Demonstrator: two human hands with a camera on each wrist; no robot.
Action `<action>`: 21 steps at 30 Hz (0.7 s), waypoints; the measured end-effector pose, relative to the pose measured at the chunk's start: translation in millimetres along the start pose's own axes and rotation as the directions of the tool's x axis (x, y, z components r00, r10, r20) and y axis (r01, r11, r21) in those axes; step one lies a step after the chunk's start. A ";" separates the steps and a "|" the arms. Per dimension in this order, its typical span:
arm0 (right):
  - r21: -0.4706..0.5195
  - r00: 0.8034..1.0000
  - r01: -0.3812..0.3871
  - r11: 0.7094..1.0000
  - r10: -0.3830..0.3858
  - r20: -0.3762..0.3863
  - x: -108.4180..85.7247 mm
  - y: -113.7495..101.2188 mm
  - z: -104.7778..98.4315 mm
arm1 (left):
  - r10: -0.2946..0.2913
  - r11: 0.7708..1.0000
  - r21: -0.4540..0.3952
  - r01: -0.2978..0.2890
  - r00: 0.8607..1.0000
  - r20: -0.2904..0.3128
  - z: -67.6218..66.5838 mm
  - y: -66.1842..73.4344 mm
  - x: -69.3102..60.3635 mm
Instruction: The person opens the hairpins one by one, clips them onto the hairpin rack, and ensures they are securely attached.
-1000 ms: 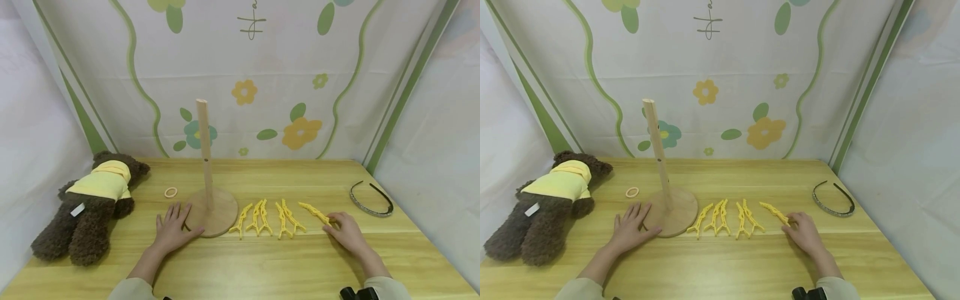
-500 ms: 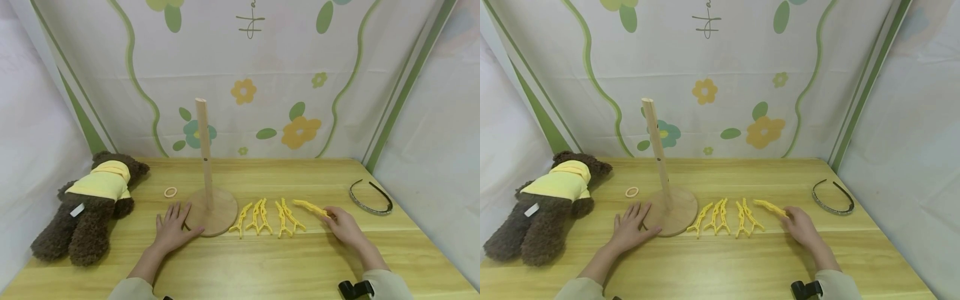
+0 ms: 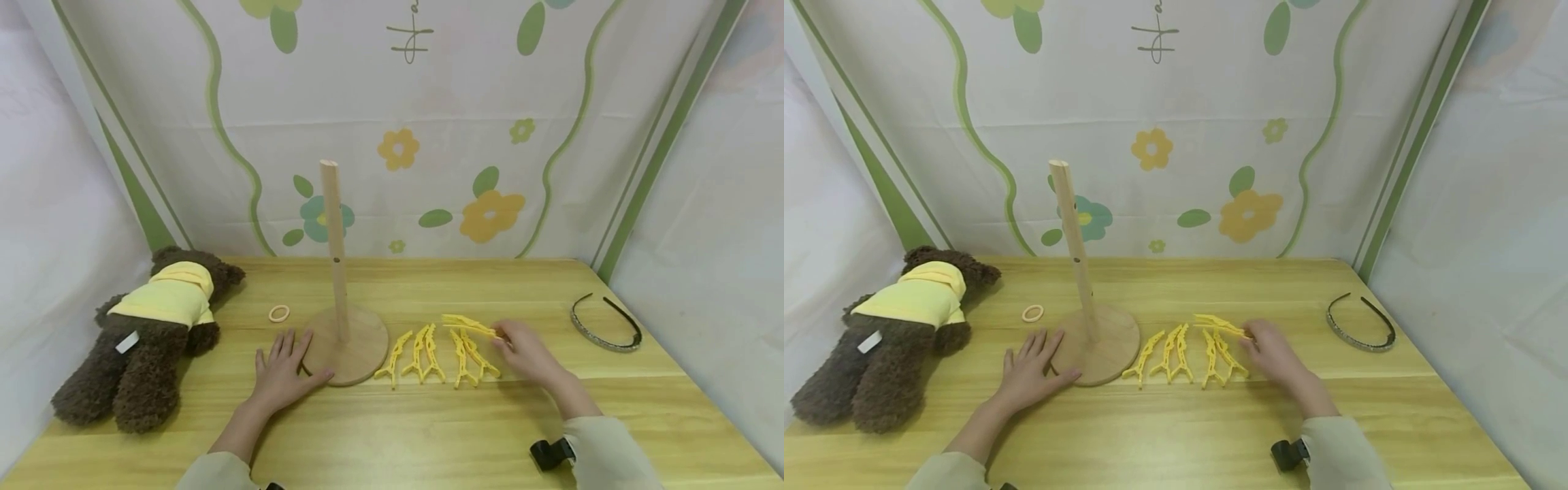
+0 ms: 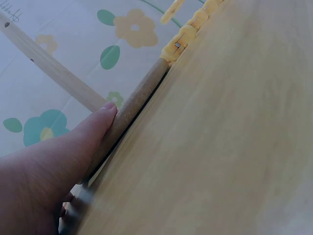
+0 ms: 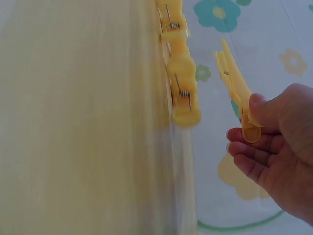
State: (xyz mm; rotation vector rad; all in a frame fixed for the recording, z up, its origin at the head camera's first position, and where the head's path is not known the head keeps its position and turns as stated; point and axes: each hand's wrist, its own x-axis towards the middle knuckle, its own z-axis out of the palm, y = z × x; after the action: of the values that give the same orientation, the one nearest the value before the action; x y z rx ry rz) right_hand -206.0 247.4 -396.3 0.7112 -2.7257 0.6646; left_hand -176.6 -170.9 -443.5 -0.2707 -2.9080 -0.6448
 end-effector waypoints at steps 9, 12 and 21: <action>0.095 0.995 0.080 0.992 -0.085 0.045 32.7 -41.7 14.0 | -0.001 1.000 0.003 0.001 1.000 -0.004 0.8 0.4 -0.1; 0.112 0.990 0.127 0.986 -0.133 0.048 42.9 -55.0 19.3 | -0.001 1.000 -0.003 0.001 1.000 -0.003 0.6 0.9 -0.5; 0.174 0.974 0.178 0.969 -0.199 0.107 70.4 -87.6 41.5 | 0.002 1.000 0.001 -0.002 1.000 -0.007 0.4 0.3 -0.6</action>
State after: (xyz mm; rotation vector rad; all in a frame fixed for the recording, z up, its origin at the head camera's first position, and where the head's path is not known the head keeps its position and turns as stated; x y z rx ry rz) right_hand -226.0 131.0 -376.2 1.0697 -2.6878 0.8298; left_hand -176.0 -170.6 -443.8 -0.2710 -2.9003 -0.6429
